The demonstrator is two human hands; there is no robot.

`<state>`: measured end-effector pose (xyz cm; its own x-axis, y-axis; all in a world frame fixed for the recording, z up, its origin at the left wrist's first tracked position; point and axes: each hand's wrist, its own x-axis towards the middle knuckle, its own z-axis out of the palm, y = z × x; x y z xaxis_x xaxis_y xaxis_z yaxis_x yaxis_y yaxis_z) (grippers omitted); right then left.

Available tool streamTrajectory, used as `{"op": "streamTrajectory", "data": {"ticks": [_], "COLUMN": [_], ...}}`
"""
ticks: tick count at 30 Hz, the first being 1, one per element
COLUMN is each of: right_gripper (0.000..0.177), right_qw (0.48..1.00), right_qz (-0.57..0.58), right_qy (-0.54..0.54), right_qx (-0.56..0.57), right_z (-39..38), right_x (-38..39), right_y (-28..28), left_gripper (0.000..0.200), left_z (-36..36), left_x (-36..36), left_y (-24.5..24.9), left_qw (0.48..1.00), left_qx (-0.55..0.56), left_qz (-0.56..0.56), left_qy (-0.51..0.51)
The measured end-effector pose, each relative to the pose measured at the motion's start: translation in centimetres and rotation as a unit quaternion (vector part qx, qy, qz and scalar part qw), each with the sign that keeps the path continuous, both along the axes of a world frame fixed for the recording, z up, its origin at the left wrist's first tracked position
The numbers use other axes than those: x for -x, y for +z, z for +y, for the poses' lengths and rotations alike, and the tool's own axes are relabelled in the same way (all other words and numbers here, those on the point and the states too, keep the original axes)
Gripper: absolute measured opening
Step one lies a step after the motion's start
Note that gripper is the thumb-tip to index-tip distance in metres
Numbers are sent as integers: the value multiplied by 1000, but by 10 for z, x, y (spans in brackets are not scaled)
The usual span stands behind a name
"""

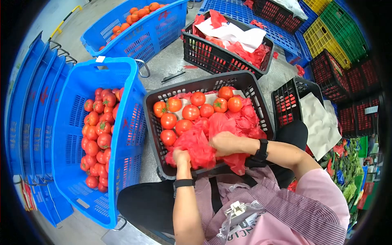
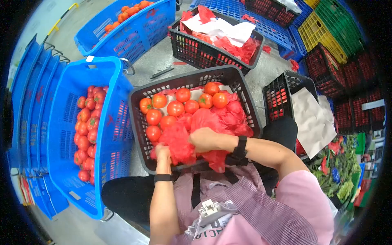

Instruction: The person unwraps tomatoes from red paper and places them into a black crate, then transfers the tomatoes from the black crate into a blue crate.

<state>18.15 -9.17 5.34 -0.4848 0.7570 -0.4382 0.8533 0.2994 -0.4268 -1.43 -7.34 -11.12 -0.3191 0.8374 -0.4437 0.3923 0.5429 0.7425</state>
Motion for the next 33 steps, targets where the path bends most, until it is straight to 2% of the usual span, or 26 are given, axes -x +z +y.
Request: {"op": "streamTrajectory", "data": {"ticks": [1,2,4,5,6,7,9,11,13,14,16,17,18,19,20,22,24,25,26,28,30,31,32,33], "right_gripper": [21,23,49,53,57,59,55,52,44,44,30,20,20,16,12,16,13,11,9,11,27,37,49,59], "right_qw": [998,992,983,984,985,979,973,966,944,942,962,970,969,978,979,983,985,981,976,960,949,932,905,928], "right_qz": [-8,-16,0,-5,-10,-24,-41,-60,-67,-69,-96,-61,-59,-2,56,71,114,141,168,207,267,277,284,279], "right_qy": [-14,-26,0,7,12,61,78,97,174,177,107,59,66,-1,-70,-89,-71,-90,-109,-180,-163,-227,-289,-221], "right_qx": [-62,-125,-184,-177,-170,-192,-211,-234,-272,-276,-230,-229,-231,-210,-183,-141,-105,-93,-83,50,-26,53,129,109], "right_z": [1,7,22,28,33,38,34,31,28,31,36,36,37,38,37,33,28,24,22,20,16,11,8,8], "right_x": [2,3,-4,-7,-9,-7,0,5,6,5,8,9,7,3,0,-8,-26,-36,-46,-86,-82,-83,-86,-89], "right_y": [-3,-9,-35,-48,-59,-64,-71,-77,-87,-89,-89,-89,-88,-86,-85,-77,-65,-50,-30,-1,70,92,105,109], "left_gripper": [34,38,46,52,50,50,50,52,55,58,64,56,47,39,35,30,25,24,23,25,24,24,24,24], "left_z": [-4,-9,-18,-19,-25,-22,-18,-21,-16,-12,-9,-7,-5,-8,-9,-13,-20,-23,-24,-24,-20,-16,-12,-9], "left_x": [-4,-9,-39,-41,-44,-41,-40,-47,-42,-42,-42,-39,-36,-40,-42,-56,-82,-93,-102,-114,-132,-138,-144,-149], "left_y": [-5,-11,45,67,45,66,103,122,110,101,92,87,82,78,73,64,61,59,57,105,158,166,171,174], "left_qw": [988,954,976,974,985,980,973,957,967,975,981,990,995,988,988,985,988,986,962,849,766,764,721,675], "left_qx": [74,143,91,79,51,71,93,110,119,127,110,60,8,-95,-98,-122,-117,-68,-20,23,-10,-8,28,65], "left_qz": [-132,-263,-100,-80,-32,-1,30,208,176,144,146,115,85,114,99,63,9,-132,-270,-527,-643,-645,-692,-735], "left_qy": [-4,-5,-173,-196,-162,-185,-208,-171,-140,-110,-61,-55,-48,-41,-60,-107,-99,-68,-38,-30,-26,-23,-17,-13]}}
